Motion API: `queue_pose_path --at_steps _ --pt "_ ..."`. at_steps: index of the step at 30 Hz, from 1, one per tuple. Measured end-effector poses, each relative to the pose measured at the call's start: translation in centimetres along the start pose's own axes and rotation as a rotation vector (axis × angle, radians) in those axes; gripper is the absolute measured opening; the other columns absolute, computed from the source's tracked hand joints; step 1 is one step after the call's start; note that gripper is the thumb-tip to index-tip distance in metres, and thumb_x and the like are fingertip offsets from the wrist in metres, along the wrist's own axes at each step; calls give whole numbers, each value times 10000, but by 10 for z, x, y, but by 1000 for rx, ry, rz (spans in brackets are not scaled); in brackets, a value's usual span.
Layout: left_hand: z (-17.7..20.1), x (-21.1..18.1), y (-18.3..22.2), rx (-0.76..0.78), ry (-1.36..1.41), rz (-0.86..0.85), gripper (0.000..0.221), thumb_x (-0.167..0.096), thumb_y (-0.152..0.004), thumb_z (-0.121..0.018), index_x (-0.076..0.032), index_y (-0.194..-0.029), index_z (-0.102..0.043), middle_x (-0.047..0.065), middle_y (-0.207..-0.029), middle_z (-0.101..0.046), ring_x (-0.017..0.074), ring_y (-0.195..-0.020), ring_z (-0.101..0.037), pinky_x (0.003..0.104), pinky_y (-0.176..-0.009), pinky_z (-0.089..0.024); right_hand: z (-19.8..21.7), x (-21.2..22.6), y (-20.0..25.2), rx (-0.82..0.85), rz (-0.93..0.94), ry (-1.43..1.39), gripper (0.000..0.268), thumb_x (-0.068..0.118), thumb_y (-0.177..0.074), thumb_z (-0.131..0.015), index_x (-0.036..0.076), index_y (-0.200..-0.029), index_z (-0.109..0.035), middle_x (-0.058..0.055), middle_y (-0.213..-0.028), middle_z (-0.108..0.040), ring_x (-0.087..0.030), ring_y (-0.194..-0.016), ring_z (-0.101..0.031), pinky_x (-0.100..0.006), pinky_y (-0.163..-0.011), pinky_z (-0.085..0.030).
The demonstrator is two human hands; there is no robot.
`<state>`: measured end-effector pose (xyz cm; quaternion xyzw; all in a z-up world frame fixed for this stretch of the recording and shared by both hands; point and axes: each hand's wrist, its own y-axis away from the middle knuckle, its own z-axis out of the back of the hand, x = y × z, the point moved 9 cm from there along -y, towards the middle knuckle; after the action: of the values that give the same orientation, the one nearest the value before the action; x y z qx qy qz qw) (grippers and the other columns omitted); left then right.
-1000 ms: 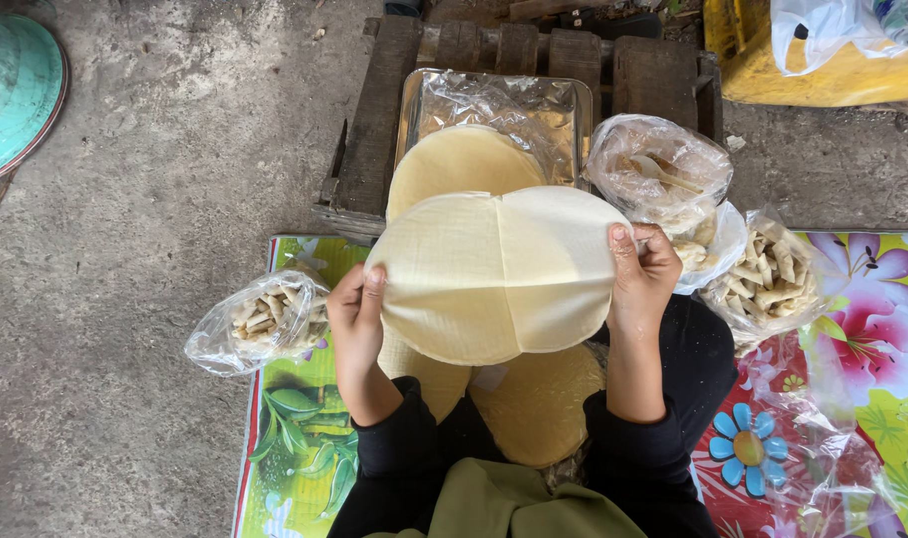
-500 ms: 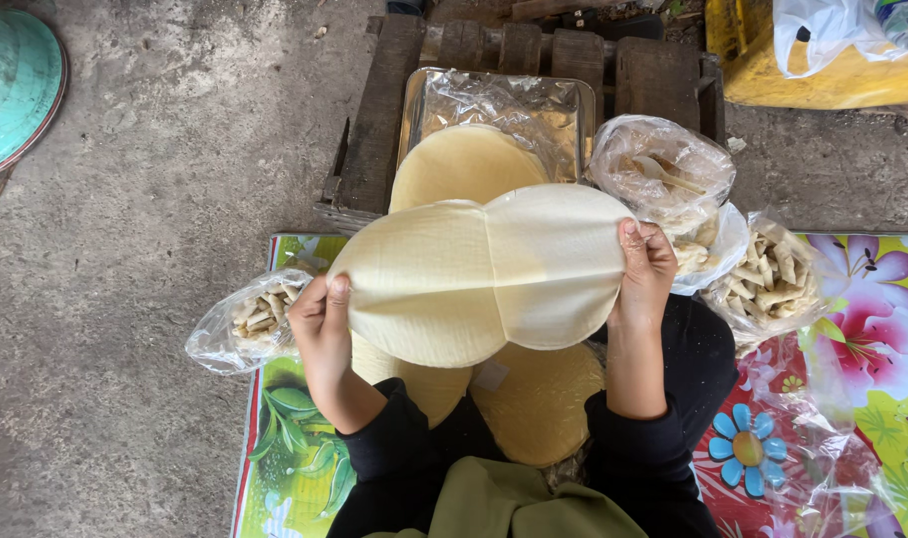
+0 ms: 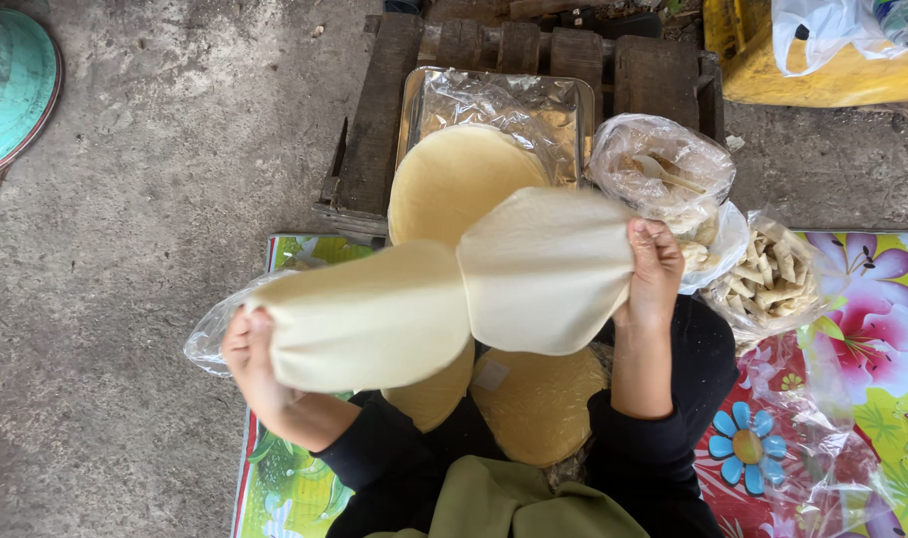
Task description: The person separates and folds thin sheets of dough by hand, placing them onto a mat.
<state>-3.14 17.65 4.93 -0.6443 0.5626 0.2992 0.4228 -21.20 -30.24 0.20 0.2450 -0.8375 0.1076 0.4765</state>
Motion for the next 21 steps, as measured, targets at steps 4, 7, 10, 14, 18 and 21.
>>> queue_pose_path --at_steps 4,7,10,14,18,21 --pt "4 -28 12 -117 29 -84 210 -181 -1051 -645 -5 -1163 -669 88 -989 -717 144 -840 -680 288 -743 -567 3 30 -2 -143 -8 -2 151 197 -949 -725 102 -886 -626 -81 -909 -751 -180 -833 -789 -350 -711 -637" --pt "15 -36 11 -110 61 -91 235 -169 -1055 -646 -6 -1225 -637 96 -1038 -708 162 -893 -692 309 -776 -584 -35 79 -6 217 341 50 153 194 -1062 -723 78 -1022 -631 -67 -956 -691 -202 -862 -742 -353 -764 -651" --pt "31 -21 3 -91 92 -69 276 -156 -1060 -648 -7 -1288 -605 104 -1086 -699 180 -947 -704 330 -810 -601 -83 85 -5 367 588 434 153 131 -1105 -721 36 -1201 -649 -60 -1042 -666 -131 -906 -662 -259 -781 -577" --pt "34 -8 -9 93 219 4 327 -129 -1097 -654 15 -1373 -555 129 -1162 -678 210 -1036 -712 360 -886 -614 -156 78 -12 391 688 504 119 57 -1083 -701 14 -1184 -656 -35 -1078 -666 -111 -920 -604 -259 -769 -506" --pt "28 5 -10 106 174 70 351 -100 -1063 -639 22 -1376 -535 120 -1202 -685 183 -1066 -679 336 -959 -566 -193 129 -32 276 728 512 52 18 -1119 -717 43 -1159 -694 -32 -950 -662 -109 -733 -535 -240 -626 -419" --pt "19 10 -15 106 103 103 329 -71 -1048 -617 6 -1350 -515 83 -1206 -682 149 -1103 -648 324 -1012 -522 -245 155 -2 420 1199 866 152 -41 -1017 -720 79 -1107 -702 -68 -1030 -644 -220 -915 -638 -333 -792 -531"
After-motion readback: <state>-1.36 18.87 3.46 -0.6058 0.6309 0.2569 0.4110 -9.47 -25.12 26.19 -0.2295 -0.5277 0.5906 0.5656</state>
